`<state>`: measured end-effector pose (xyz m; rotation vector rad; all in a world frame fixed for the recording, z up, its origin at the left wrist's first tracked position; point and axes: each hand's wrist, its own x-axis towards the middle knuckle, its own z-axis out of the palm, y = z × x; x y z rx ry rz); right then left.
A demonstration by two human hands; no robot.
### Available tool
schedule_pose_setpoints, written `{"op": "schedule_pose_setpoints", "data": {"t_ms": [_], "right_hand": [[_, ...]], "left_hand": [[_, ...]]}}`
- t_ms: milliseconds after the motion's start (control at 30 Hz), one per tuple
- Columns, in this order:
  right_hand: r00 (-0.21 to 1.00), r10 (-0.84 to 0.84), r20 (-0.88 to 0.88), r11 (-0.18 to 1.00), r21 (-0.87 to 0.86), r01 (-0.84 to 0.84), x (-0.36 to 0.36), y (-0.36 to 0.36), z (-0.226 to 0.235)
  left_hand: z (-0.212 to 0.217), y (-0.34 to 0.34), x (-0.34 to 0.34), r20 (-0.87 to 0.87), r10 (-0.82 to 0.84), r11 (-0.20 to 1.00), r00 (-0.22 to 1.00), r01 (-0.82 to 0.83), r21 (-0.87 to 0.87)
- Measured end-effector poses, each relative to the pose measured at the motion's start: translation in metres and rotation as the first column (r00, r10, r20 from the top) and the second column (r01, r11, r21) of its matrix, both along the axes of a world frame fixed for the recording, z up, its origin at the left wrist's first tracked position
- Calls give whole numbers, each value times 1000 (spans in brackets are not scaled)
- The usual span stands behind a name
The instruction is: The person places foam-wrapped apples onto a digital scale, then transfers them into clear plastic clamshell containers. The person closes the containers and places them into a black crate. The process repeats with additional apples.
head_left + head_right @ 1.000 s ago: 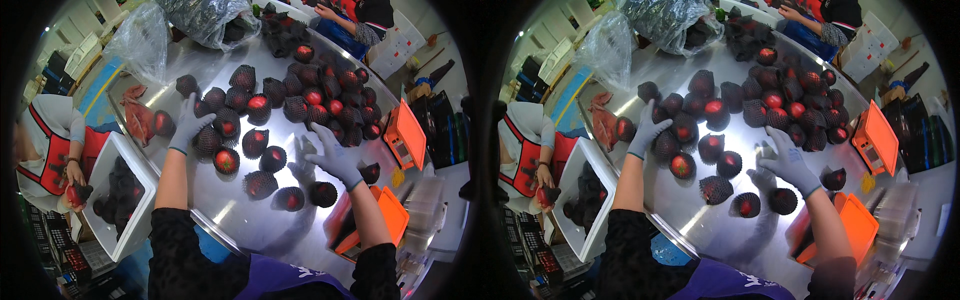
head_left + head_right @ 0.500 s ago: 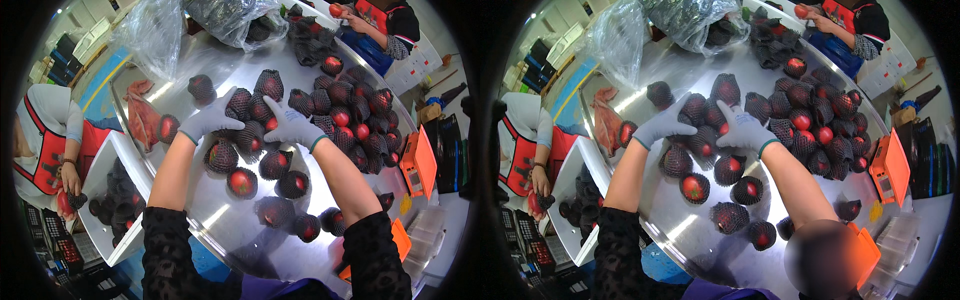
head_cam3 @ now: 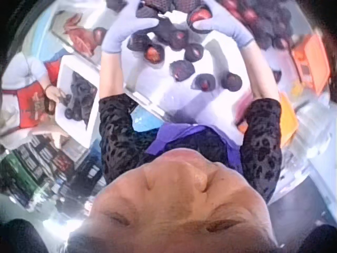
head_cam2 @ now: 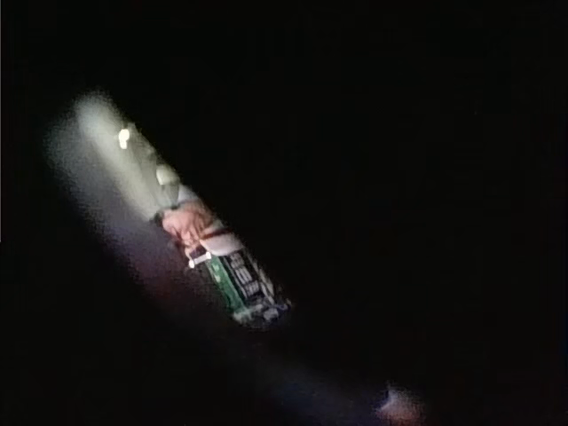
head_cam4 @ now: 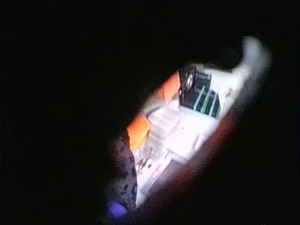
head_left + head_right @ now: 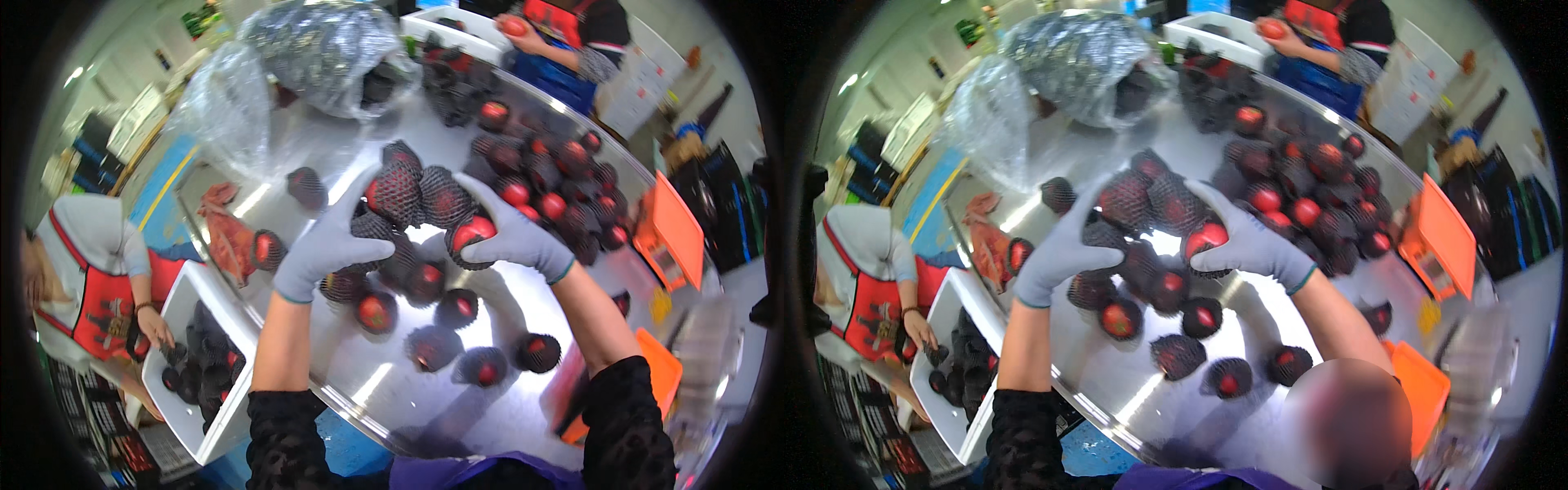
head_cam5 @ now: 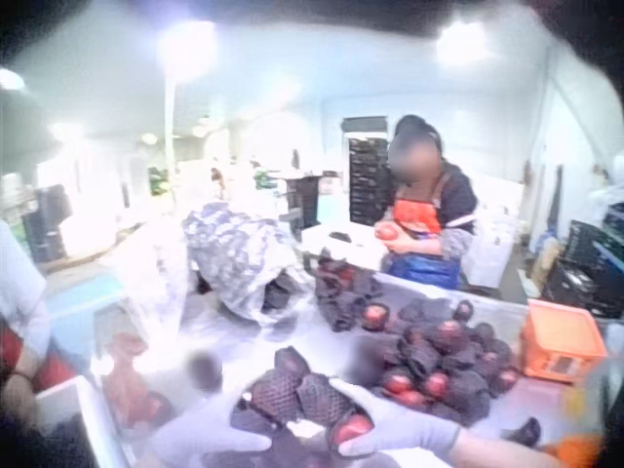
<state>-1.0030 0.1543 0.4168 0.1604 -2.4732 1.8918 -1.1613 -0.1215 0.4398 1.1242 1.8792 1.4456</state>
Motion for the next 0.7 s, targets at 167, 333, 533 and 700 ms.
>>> {"op": "schedule_pose_setpoints", "data": {"t_ms": [167,333,533,700], "right_hand": [[976,-187,111,981,70,180,183,23,80],[831,-528,174,839,260,479,376,22,111],[670,-735,107,637,449,627,534,29,74],[591,-806,40,449,691,566,577,27,35]], "left_hand": [[38,49,103,-125,-267,957,956,278,80],[38,133,255,-93,-525,833,846,533,147],[-32,199,440,-180,-524,812,832,552,189],[-3,208,516,-453,-578,814,679,438,-382]]}}
